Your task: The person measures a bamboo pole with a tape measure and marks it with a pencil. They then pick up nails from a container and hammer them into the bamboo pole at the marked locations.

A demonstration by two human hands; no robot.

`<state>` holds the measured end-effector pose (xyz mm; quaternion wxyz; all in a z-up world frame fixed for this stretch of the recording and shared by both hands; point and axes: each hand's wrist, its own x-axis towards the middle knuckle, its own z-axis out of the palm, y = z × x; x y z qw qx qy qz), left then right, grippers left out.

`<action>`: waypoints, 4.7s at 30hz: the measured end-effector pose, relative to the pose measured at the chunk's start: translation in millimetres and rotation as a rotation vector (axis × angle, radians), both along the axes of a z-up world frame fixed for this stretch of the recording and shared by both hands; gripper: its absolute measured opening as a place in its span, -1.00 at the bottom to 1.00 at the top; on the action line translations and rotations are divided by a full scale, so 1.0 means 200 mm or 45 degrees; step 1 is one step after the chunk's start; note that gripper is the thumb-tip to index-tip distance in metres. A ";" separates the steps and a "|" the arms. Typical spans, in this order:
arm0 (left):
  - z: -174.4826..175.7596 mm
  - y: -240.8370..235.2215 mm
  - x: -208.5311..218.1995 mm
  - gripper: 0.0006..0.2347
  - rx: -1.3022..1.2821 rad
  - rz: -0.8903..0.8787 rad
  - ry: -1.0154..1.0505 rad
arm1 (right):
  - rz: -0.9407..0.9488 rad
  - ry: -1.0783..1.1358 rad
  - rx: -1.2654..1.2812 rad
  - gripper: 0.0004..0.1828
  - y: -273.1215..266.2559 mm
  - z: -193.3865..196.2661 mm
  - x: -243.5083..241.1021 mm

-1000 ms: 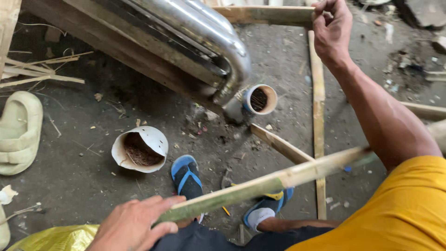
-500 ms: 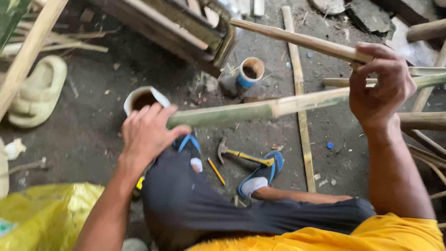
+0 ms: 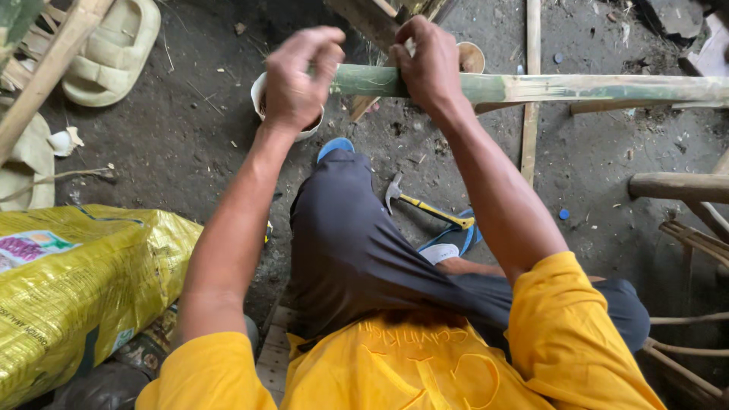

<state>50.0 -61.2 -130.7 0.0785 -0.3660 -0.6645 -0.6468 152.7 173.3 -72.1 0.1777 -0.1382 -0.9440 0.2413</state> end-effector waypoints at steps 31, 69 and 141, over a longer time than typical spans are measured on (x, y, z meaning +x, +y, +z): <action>-0.24 -0.14 0.08 -0.46 -0.389 -0.286 -0.190 | 0.584 -0.179 0.618 -0.16 -0.29 0.09 0.08; -0.21 -0.08 0.17 -0.42 -0.152 -0.378 -0.326 | 0.558 -0.240 0.925 -0.63 -0.04 -0.08 0.13; -0.07 0.11 0.21 -0.89 -0.126 0.473 -0.444 | 0.492 -0.205 0.911 -0.77 -0.01 -0.09 0.04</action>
